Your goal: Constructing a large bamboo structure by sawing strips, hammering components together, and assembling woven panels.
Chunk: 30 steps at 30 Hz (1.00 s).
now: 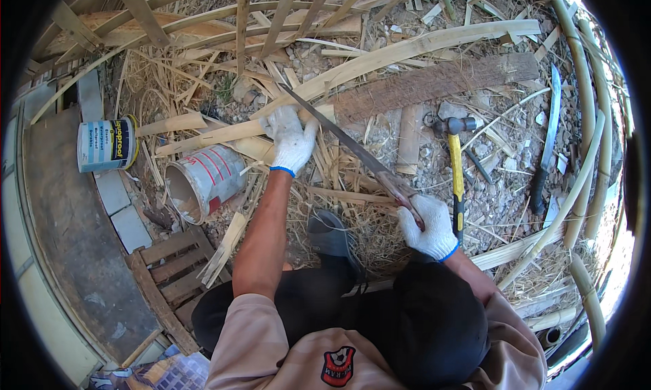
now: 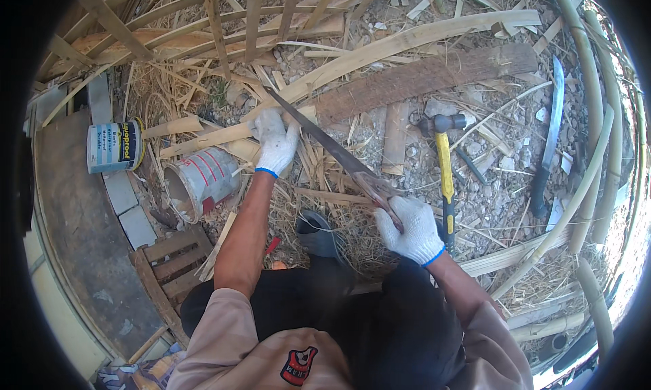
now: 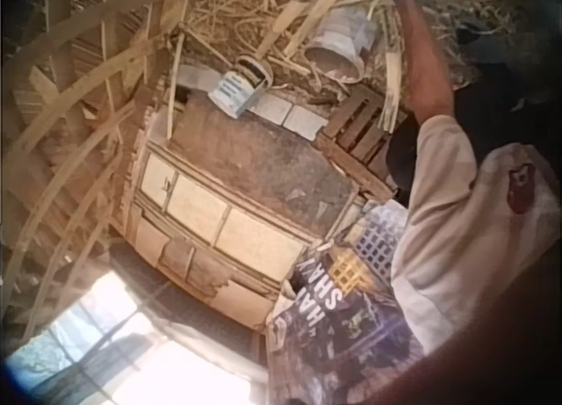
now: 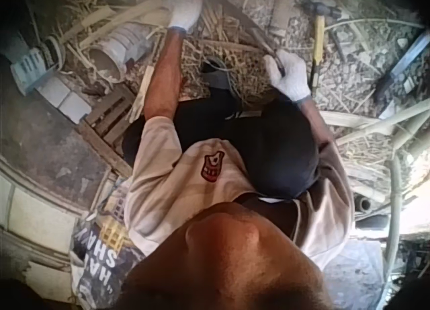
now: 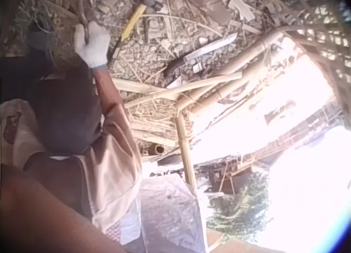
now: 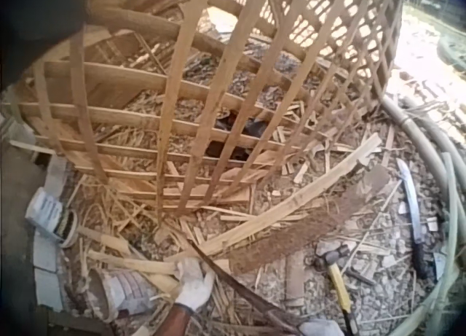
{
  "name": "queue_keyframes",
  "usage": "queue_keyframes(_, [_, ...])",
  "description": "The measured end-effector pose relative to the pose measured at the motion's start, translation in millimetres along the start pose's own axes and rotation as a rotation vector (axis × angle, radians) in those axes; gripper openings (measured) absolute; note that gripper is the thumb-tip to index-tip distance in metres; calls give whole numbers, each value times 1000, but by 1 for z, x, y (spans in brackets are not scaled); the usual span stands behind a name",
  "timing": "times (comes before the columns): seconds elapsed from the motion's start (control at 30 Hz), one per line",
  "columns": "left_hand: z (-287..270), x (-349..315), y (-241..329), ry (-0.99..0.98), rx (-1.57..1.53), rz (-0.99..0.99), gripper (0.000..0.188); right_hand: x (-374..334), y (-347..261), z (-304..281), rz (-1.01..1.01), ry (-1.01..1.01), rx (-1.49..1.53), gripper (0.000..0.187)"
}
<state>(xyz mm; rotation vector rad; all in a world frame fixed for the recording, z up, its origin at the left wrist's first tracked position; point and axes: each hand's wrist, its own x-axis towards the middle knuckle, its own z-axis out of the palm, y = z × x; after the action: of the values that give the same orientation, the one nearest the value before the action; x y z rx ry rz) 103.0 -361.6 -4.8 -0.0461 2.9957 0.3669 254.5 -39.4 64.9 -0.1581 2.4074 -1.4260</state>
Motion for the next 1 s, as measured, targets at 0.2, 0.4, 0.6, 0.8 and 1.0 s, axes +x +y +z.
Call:
queue_keyframes(0.2, [3,0,2,-30,15,-1,51,55,-24,21,-11,98,114,24])
queue_keyframes(0.4, [-1,0,4,14,-19,26,49,2,-3,-6,68,-10,63,28])
queue_keyframes(0.6, [8,-1,-4,41,0,55,51,74,-29,27,15,106,92,32])
queue_keyframes(0.8, [-3,-1,-2,7,-33,13,54,-3,-4,0,94,35,180,24])
queue_keyframes(1.0, [-11,9,2,-12,-88,-45,54,36,-23,32,86,71,103,22])
